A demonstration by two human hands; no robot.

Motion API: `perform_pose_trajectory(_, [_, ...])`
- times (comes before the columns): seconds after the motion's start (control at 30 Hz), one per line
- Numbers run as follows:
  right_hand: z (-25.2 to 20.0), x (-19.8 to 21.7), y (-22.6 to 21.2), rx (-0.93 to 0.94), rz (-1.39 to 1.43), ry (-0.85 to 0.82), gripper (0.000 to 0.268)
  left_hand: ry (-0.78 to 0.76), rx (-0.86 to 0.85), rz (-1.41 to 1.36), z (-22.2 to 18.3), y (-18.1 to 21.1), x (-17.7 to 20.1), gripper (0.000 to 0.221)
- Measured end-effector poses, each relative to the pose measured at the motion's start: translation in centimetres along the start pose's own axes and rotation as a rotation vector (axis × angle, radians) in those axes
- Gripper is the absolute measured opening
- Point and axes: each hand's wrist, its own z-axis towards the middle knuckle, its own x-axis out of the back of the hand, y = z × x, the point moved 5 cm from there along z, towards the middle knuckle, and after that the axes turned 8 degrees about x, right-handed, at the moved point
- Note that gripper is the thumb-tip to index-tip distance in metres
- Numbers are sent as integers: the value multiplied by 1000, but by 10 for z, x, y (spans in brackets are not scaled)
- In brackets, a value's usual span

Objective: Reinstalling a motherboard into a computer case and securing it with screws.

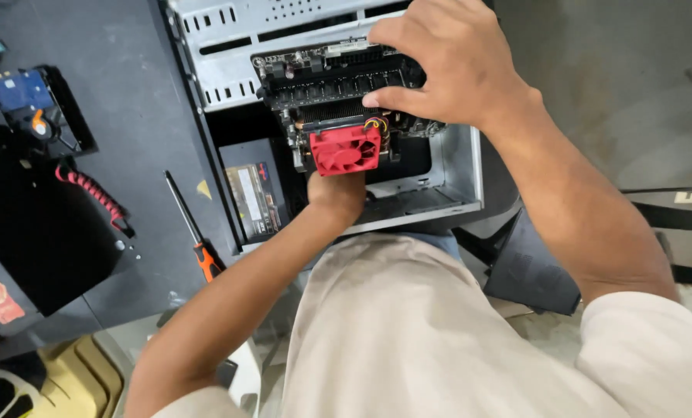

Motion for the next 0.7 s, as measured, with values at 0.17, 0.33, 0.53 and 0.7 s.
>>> perform_pose_trajectory(0.17, [0,-18,-1,-7,-49,-39,60,-435,139,-294,-39,-38,54,22])
perform_pose_trajectory(0.33, [-4,-26,-2,-77,66,-62,58,-329,102,-454,-66,-59,91,23])
perform_pose_trajectory(0.53, [-20,-45,-5,-127,73,-130,60,79,-4,-437,-92,-76,87,3])
perform_pose_trajectory(0.7, [-22,-48,-9,-84,9,-155,61,319,-262,-66,-93,-85,104,8])
